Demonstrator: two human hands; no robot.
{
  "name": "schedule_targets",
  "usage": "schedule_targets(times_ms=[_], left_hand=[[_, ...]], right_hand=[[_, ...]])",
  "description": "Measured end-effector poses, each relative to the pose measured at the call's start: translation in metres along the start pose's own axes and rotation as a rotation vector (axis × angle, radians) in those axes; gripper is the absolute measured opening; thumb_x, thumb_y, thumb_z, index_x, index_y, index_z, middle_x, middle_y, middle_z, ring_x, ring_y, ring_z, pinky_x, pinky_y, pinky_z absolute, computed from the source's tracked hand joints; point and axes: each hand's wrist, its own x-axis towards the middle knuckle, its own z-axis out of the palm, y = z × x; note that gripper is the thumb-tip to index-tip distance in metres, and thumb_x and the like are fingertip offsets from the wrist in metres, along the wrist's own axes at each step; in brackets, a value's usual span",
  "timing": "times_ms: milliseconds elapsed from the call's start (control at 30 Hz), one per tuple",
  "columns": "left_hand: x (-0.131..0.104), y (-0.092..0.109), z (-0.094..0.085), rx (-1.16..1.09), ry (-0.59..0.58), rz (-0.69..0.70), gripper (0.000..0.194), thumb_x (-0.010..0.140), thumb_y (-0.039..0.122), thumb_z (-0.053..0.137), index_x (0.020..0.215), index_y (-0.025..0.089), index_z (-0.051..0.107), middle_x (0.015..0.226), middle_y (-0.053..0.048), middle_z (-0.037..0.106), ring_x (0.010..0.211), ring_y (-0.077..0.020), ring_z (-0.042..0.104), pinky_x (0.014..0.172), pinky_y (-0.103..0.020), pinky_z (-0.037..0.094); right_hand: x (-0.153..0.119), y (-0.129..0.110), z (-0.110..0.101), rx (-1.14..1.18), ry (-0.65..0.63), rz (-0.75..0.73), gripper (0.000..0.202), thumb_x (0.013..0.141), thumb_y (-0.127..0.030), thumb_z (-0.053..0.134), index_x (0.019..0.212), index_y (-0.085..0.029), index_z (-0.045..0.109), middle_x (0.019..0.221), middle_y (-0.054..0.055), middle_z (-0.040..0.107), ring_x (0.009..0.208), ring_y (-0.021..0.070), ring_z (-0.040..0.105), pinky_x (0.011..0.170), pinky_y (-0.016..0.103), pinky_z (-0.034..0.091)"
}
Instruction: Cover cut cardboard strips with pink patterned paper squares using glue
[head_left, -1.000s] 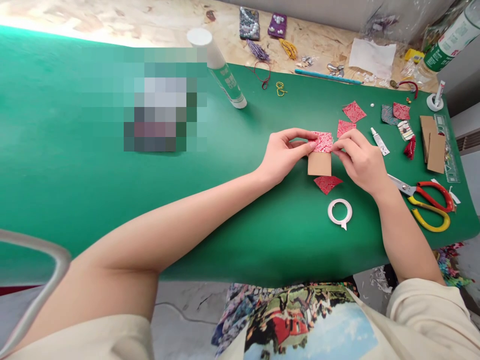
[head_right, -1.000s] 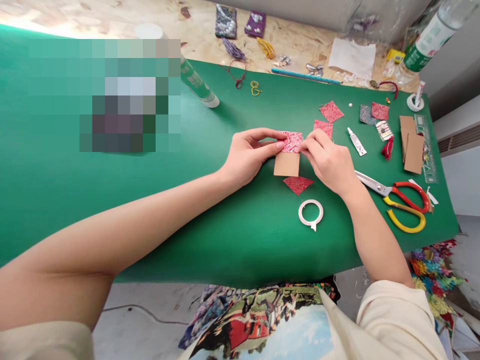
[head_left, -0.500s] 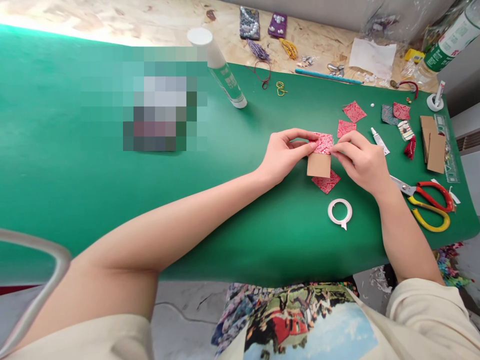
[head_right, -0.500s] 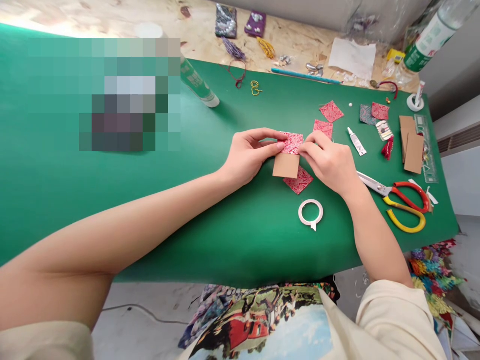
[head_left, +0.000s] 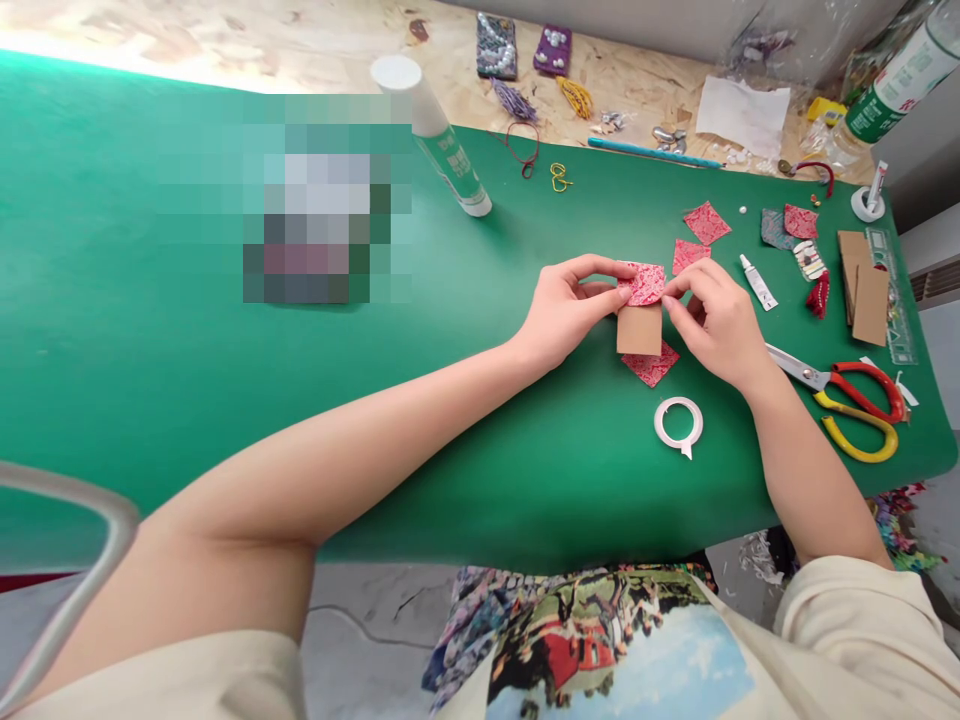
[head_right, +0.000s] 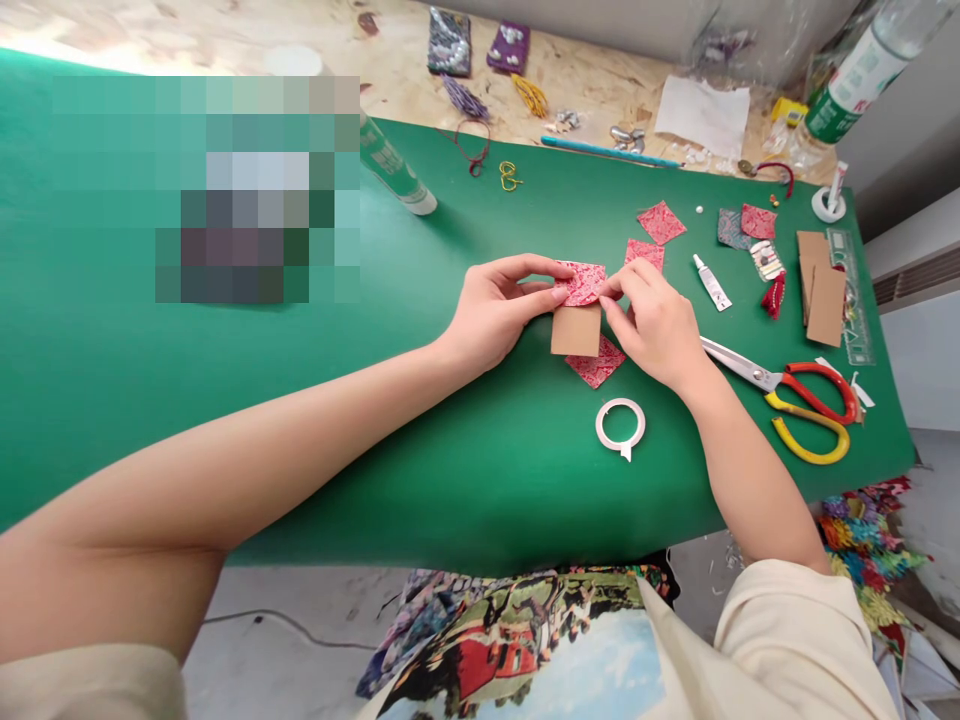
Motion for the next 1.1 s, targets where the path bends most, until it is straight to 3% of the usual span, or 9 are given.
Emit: schedule_targets(times_ms=[200,467,700,1100], left_hand=[[0.0004,-0.0005,0.0002,-0.017,-0.005,0.004,0.038,0.067,0.041,0.088,0.092,0.016,0.074,0.104,-0.006,0.078,0.092,-0.0220,0.074,0.087,-0.036,0.061],[0.0016,-0.0011,-0.0003,-0.054,-0.069,-0.036,0.052,0.055,0.034,0.097,0.096,0.018,0.069,0.107,-0.005,0.076,0.088,-0.0180,0.074,0.081,-0.031,0.063],[0.0002,0.0021,0.0009,-0.057,-0.042,-0.039,0.040,0.063,0.033,0.092,0.092,0.016,0.071,0.101,-0.005,0.077,0.088,-0.0182,0.074,0.083,-0.031,0.062],[-0.0003,0.0037,0.0031,0.009,-0.024,-0.016,0.036,0.065,0.040,0.089,0.086,0.016,0.073,0.083,-0.002,0.076,0.081,-0.0198,0.074,0.078,-0.032,0.061]], right_hand=[[0.0029,0.0032,0.0012,0.219,-0.020,0.062,0.007,0.092,-0.024,0.058,0.085,-0.021,0.059,0.091,0.003,0.064,0.057,0.0104,0.050,0.061,0.029,0.046],[0.0044,0.0039,0.0030,0.378,-0.073,0.231,0.009,0.091,-0.026,0.059,0.085,-0.022,0.056,0.094,0.001,0.062,0.058,0.0106,0.056,0.065,0.032,0.050],[0.0052,0.0010,0.0032,0.478,-0.100,0.362,0.008,0.090,-0.027,0.059,0.085,-0.021,0.056,0.094,0.000,0.062,0.053,0.0071,0.055,0.056,0.027,0.046],[0.0050,-0.0009,0.0024,0.553,-0.126,0.434,0.009,0.087,-0.029,0.062,0.085,-0.023,0.056,0.083,-0.002,0.066,0.052,0.0082,0.056,0.053,0.026,0.045]])
